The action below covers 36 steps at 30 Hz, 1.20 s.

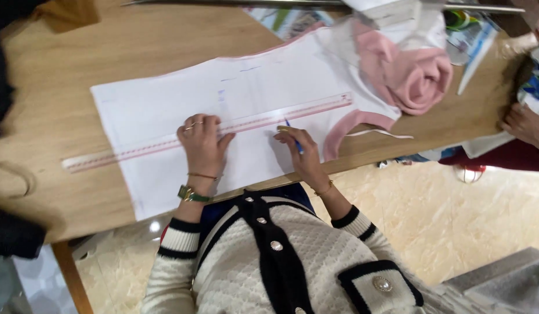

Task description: Measuring and drawing lines on a paper pattern for a garment using a ruler and a pen.

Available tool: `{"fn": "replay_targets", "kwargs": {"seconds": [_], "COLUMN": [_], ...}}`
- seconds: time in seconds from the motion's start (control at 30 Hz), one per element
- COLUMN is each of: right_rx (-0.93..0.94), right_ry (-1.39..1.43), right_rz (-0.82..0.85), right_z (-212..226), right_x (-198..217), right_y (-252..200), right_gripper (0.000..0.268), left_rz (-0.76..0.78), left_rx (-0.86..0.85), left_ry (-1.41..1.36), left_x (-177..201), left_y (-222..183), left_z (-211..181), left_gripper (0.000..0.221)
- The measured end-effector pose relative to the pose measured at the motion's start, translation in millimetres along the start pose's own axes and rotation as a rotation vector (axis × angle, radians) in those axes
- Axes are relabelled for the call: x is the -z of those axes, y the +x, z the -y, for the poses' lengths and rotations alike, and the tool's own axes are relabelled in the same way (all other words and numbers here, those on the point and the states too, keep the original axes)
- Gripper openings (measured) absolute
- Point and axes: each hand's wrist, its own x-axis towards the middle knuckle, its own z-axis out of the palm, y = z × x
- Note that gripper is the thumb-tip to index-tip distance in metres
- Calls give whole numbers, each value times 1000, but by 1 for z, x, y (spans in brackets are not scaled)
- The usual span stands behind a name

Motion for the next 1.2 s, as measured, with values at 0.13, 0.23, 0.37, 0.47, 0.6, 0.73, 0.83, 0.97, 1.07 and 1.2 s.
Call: {"fn": "replay_targets", "kwargs": {"seconds": [0.13, 0.23, 0.37, 0.47, 0.6, 0.73, 0.83, 0.97, 1.07, 1.2], "right_rx": [39, 48, 147, 257, 400, 389, 420, 413, 435, 551], "right_ry": [-46, -52, -108, -138, -197, -239, -297, -364, -329, -206], "right_rz": [-3, 13, 5, -55, -116, -57, -13, 80, 180, 288], "right_z": [-10, -5, -7, -21, -38, -32, -43, -69, -57, -58], "right_x": [18, 32, 49, 59, 65, 54, 39, 18, 2, -37], "right_y": [7, 14, 17, 20, 24, 34, 36, 32, 40, 57], "right_gripper": [17, 21, 23, 23, 20, 18, 12, 11, 15, 17], "left_rz": [1, 16, 205, 261, 220, 145, 137, 76, 31, -61], "left_rx": [-12, -58, -176, -192, -187, -196, -163, -48, 73, 303], "left_ry": [44, 76, 45, -16, -68, -36, -72, -34, -57, -75], "left_x": [-12, -22, 13, 28, 28, 28, 38, 54, 58, 49], "left_y": [3, 6, 16, 10, -22, -60, -79, -97, -128, -176], "left_z": [6, 18, -15, -35, -52, -65, -74, -82, -81, -78], "left_gripper": [67, 74, 30, 25, 34, 38, 41, 42, 44, 36]}}
